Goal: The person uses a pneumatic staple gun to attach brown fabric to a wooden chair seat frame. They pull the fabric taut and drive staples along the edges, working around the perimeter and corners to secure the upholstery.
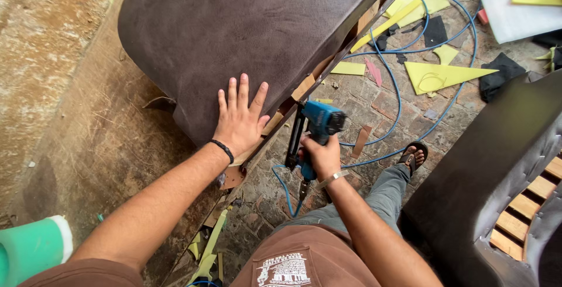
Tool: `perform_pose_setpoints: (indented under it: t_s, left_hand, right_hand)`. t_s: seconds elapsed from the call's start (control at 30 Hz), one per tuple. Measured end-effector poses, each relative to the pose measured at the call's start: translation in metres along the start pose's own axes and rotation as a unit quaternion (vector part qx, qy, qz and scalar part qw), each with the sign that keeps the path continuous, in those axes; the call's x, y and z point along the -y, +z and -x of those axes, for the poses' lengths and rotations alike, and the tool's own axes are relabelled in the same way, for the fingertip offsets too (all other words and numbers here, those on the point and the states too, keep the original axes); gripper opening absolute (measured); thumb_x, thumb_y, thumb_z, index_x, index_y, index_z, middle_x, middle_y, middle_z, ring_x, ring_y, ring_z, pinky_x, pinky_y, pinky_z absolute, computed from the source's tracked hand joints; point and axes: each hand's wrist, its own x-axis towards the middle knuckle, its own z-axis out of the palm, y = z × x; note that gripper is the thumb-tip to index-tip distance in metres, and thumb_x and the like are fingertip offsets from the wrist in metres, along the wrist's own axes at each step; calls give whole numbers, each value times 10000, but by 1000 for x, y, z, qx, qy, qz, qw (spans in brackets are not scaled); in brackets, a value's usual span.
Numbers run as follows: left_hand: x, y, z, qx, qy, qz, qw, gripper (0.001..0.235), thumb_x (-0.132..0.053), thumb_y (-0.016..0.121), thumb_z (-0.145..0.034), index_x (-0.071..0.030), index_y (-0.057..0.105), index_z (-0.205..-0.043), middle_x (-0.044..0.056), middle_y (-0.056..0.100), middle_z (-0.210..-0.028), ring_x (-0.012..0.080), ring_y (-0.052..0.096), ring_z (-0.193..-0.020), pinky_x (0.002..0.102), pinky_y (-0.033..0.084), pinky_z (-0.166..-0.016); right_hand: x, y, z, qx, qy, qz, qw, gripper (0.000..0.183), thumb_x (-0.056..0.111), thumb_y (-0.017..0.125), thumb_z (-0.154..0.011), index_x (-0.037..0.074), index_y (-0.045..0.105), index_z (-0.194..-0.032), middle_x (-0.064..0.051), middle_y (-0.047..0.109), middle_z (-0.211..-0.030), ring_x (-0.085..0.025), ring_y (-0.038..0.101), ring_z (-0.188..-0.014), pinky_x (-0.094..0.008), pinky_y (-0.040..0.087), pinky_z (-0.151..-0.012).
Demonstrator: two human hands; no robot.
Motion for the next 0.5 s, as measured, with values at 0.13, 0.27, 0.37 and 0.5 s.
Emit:
perform_pose_setpoints:
  t_s: [0.13, 0.27, 0.37, 0.5]
  left_hand:
    - [1, -9, 8, -33, -7, 33, 999, 739, -485, 516, -1007, -187, 274, -1639, 301, 213, -1650, 504, 220, -1501, 660, 198, -1176]
    - [7, -11, 4, -94, -50, 192, 976, 564, -448, 466, -1064, -231, 443, -1584, 189, 327, -1672, 424, 291, -1541, 604, 207, -1239]
    - [6, -6, 11, -115, -76, 249, 959, 509, -420, 419, -1085, -219, 529, -1540, 143, 390, -1665, 390, 330, -1541, 573, 212, -1252]
    - [9, -3, 8, -121, -80, 243, 959, 499, -399, 398, -1085, -216, 556, -1521, 138, 409, -1641, 388, 334, -1527, 567, 203, -1244]
  right_hand:
    - [-5, -4, 17, 20, -20, 60, 998, 292, 188, 799, -807, 62, 572, -942, -43, 642, -669, -159, 616, -487, -323, 506, -443]
    - [-11, -2, 16, 105, 55, -47, 992, 295, 200, 816, -865, -15, 625, -799, -75, 633, -642, -171, 613, -490, -338, 545, -467]
    - [-29, 13, 23, 93, 59, -101, 989, 251, 157, 809, -871, -29, 642, -842, -66, 641, -671, -176, 621, -504, -335, 521, -476]
    - [-38, 23, 27, 93, 72, -105, 987, 219, 131, 738, -838, -33, 706, -980, -65, 630, -643, -175, 608, -474, -343, 530, -460]
